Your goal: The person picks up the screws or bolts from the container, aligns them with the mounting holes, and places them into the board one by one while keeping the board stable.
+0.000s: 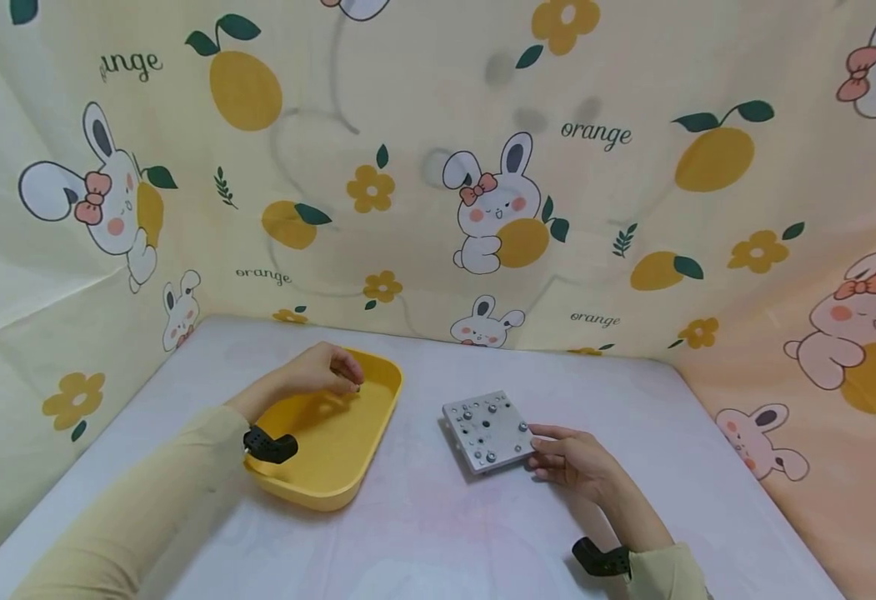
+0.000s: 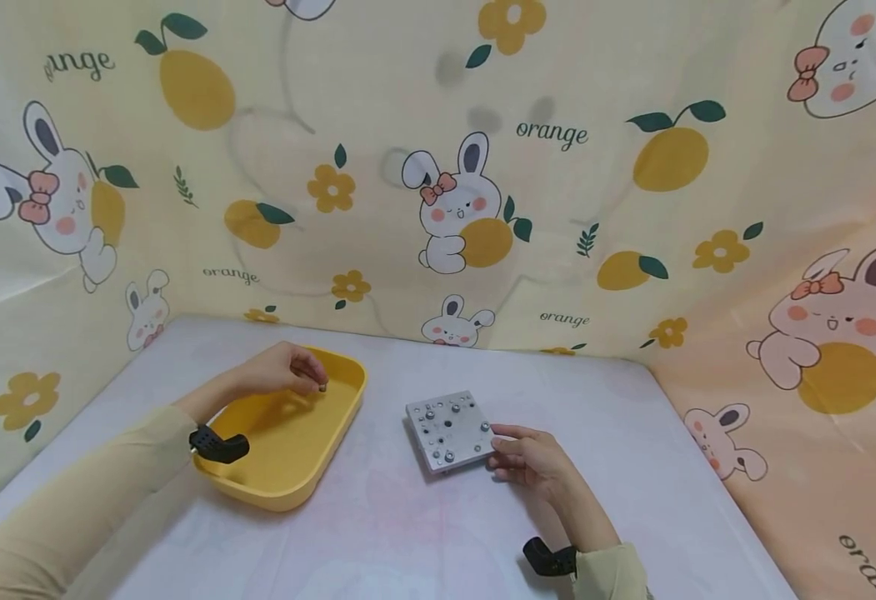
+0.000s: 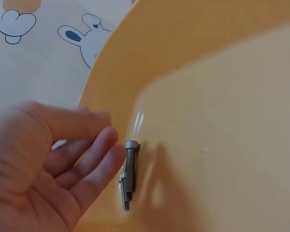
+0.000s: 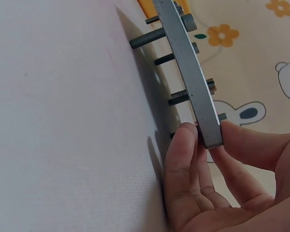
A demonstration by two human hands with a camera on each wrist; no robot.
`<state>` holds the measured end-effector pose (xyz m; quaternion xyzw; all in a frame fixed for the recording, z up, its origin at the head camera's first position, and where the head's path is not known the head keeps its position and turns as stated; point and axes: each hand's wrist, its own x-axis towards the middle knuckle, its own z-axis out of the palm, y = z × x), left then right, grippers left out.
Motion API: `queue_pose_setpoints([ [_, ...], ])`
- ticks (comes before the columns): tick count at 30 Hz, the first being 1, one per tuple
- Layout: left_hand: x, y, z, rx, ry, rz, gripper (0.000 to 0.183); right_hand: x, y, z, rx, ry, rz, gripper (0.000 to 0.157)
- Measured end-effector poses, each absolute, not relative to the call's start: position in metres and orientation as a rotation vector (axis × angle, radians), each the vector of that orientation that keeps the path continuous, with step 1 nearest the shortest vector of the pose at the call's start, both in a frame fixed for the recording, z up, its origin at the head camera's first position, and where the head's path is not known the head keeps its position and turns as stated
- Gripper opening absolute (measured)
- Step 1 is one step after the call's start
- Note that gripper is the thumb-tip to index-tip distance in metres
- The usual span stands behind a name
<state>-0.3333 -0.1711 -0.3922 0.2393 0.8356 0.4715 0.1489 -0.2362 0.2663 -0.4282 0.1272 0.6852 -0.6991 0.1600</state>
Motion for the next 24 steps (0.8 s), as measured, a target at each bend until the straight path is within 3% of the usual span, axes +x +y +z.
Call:
queue_pose_setpoints([
  [24,-0.337,-0.165,-0.408,0.587,2.571,1.231,0.026,-0.236,0.268,-0.432,0.364,1.933,-1.999,0.046],
])
